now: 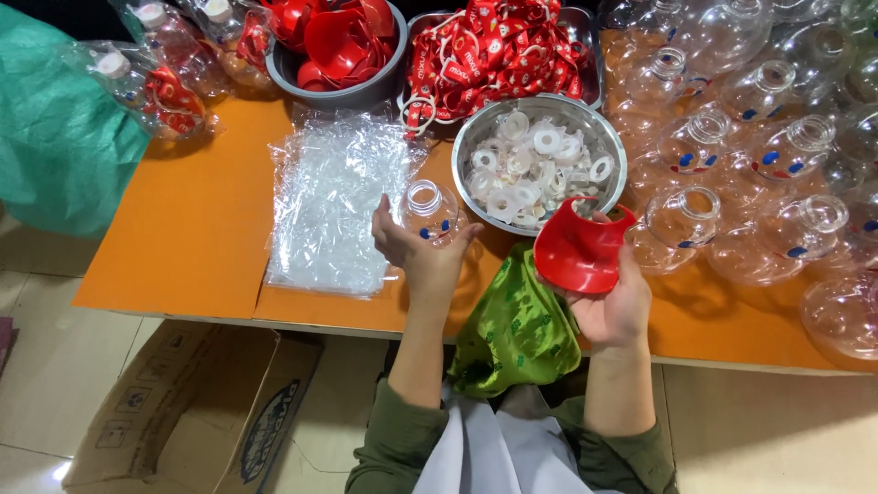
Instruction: Cleaning plastic bottles with a cloth and assembling them with red plastic parts and white caps.
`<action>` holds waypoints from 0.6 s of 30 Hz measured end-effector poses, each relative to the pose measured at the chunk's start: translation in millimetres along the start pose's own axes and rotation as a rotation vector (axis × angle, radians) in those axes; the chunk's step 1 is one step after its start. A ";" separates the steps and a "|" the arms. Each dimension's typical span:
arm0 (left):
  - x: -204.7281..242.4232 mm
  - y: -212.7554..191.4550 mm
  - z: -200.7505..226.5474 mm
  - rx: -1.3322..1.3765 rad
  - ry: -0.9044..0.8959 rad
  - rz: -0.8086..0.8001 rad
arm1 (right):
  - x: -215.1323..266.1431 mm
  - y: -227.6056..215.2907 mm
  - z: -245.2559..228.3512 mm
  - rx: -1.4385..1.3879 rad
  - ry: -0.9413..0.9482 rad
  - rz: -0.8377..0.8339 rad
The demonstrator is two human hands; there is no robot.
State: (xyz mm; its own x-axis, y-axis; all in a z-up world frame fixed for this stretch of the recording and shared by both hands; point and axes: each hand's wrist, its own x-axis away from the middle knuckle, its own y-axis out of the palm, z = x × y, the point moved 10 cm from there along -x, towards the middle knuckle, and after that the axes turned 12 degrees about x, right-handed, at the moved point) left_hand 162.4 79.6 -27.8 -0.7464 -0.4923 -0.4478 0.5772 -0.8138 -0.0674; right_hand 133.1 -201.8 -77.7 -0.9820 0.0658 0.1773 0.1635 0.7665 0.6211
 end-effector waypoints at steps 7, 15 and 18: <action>-8.9 -3.6 -2.3 0.028 -0.118 -0.070 | 3.0 17.8 -7.0 0.096 -0.070 0.011; -6.3 1.8 12.0 0.563 -0.299 -0.782 | 5.5 12.7 2.5 0.173 -0.156 0.049; 0.5 7.2 7.4 0.710 -0.284 -1.023 | 10.3 21.4 -0.3 0.232 -0.192 0.038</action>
State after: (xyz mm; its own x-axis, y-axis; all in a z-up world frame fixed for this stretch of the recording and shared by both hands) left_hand 163.7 71.2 -21.9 -0.8389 0.4768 -0.2626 -0.5375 -0.8017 0.2614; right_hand 126.5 -184.9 -62.3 -0.9792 0.1995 0.0359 0.1958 0.8854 0.4217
